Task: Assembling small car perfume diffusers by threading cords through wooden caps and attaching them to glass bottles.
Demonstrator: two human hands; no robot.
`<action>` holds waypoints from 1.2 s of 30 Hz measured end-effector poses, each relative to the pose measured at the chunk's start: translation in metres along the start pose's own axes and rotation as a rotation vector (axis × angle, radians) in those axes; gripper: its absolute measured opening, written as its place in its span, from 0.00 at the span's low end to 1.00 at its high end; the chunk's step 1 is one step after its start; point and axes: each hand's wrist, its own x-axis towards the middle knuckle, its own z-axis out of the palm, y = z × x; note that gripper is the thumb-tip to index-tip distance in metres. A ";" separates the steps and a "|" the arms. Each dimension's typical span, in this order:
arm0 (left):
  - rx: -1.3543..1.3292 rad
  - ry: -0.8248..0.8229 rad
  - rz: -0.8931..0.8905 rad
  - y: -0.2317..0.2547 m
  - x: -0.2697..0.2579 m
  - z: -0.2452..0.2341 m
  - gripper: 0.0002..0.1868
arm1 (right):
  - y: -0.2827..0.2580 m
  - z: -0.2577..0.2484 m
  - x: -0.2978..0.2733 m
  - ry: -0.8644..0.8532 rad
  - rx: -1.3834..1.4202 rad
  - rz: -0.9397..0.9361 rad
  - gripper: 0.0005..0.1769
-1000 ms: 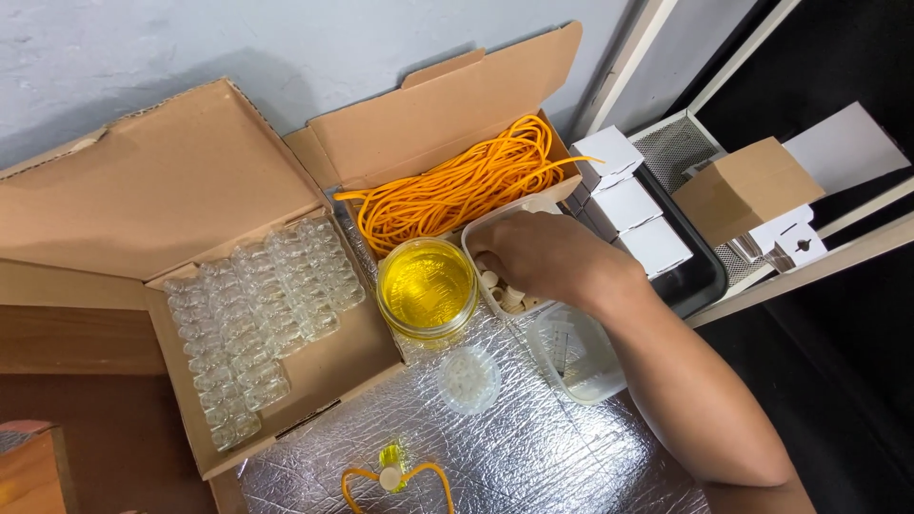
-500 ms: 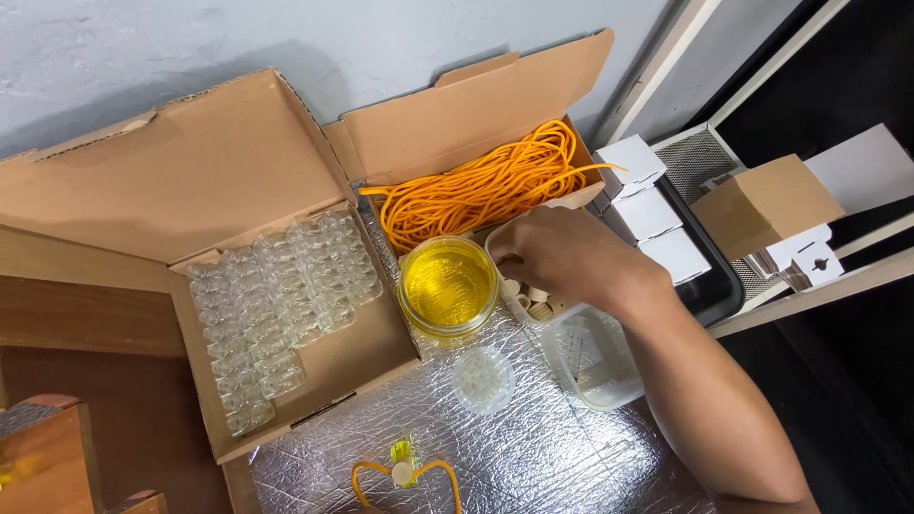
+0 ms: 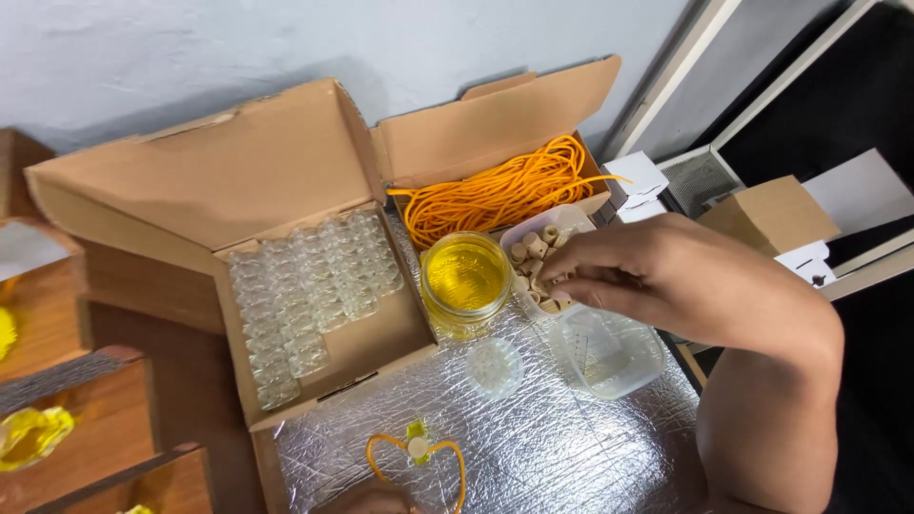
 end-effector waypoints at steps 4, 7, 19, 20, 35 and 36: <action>-0.242 1.025 0.561 0.127 -0.053 0.032 0.08 | -0.032 -0.006 -0.017 0.094 0.049 -0.204 0.15; -0.420 0.917 0.794 0.136 -0.054 0.031 0.08 | -0.063 -0.005 -0.030 0.225 0.063 -0.321 0.14; -0.375 0.845 0.823 0.145 -0.070 0.028 0.07 | -0.112 0.064 -0.036 0.385 0.214 -0.556 0.13; -0.373 0.843 0.826 0.145 -0.071 0.027 0.07 | -0.108 0.082 -0.032 0.387 0.211 -0.556 0.13; -0.389 1.026 0.699 0.139 -0.069 0.028 0.08 | -0.085 0.199 -0.021 0.307 0.110 -0.655 0.11; -0.414 1.010 0.662 0.139 -0.069 0.029 0.09 | -0.083 0.200 -0.020 0.304 0.112 -0.651 0.10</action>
